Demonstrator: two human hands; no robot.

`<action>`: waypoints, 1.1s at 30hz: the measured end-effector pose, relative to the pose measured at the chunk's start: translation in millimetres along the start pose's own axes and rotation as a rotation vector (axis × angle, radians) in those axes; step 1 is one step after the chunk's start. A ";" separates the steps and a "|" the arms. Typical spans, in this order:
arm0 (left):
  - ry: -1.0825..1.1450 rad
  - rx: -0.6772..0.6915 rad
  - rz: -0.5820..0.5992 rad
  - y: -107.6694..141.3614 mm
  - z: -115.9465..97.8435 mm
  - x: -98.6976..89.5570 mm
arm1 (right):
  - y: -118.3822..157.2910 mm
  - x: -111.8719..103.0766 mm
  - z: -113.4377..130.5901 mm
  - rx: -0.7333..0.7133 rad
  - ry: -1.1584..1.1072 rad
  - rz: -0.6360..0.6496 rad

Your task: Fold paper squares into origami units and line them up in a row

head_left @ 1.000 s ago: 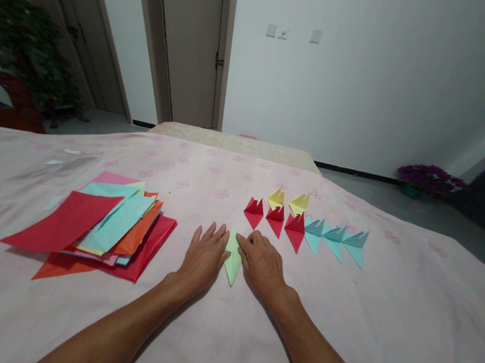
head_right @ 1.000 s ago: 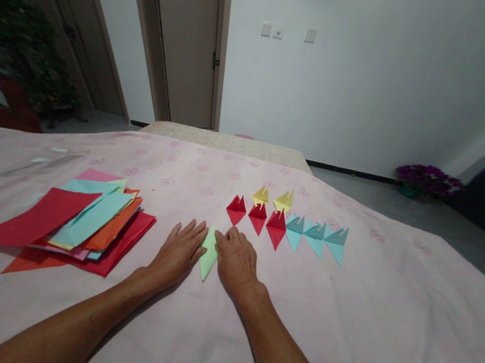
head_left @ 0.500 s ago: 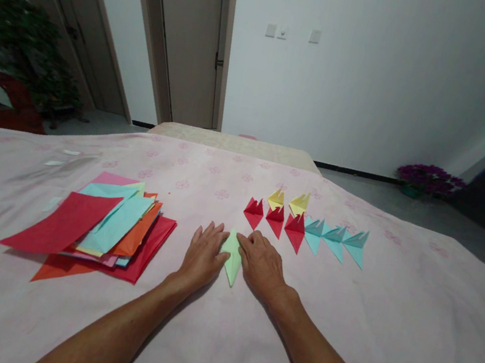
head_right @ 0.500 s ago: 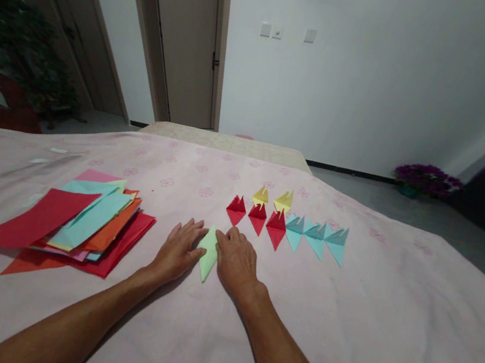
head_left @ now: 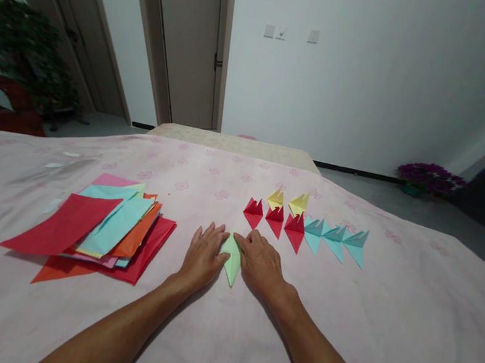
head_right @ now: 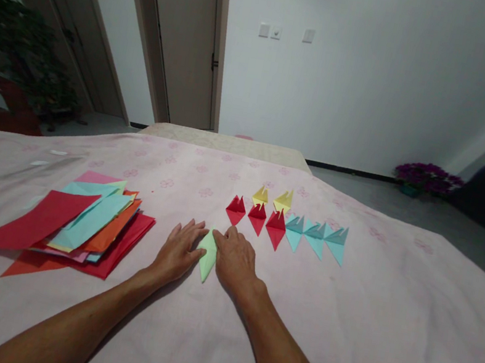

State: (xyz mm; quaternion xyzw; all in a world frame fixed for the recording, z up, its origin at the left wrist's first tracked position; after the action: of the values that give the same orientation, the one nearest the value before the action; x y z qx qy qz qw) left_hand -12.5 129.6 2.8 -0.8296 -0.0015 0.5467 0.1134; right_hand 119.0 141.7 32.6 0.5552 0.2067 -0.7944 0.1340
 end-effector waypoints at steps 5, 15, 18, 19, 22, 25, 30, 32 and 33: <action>-0.013 0.017 -0.006 1.9 -1.5 -0.8 | -1.2 -0.9 -0.2 0.017 0.001 0.006; -0.113 0.034 0.025 5.8 -11.8 -4.7 | -1.4 0.6 -0.1 0.032 0.014 0.029; -0.133 0.045 0.040 5.9 -13.4 -4.9 | -1.2 -0.3 0.5 0.025 0.008 0.025; -0.140 0.046 0.047 5.9 -13.9 -5.0 | -1.1 -0.9 0.9 0.020 0.007 0.024; -0.163 0.047 0.071 5.9 -15.5 -5.4 | -1.1 -1.8 1.3 0.020 0.006 0.031; -0.199 0.056 0.087 6.0 -17.9 -6.0 | -1.5 -0.9 1.1 0.028 0.009 0.043; -0.264 0.070 0.096 5.9 -20.2 -6.0 | -1.8 0.7 0.7 0.032 0.020 0.032; -0.283 0.074 0.095 5.9 -20.3 -5.4 | -1.8 0.4 0.9 0.030 0.023 0.020; -0.291 0.076 0.092 5.9 -20.2 -5.3 | -1.8 0.0 1.0 0.030 0.025 0.013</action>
State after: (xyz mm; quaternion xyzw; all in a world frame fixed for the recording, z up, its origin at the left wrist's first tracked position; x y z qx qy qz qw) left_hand 3.0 119.5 14.0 -0.7358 0.0408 0.6655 0.1184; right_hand 117.4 142.8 33.2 0.5683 0.1928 -0.7896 0.1280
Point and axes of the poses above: each hand's wrist, its own y-axis away from the middle knuckle, its own x-axis out of the palm, z = x × y, the point moved 7 cm from there along -y, towards the middle knuckle, and after that the axes turned 10 degrees about -y, right-handed, at the moved point
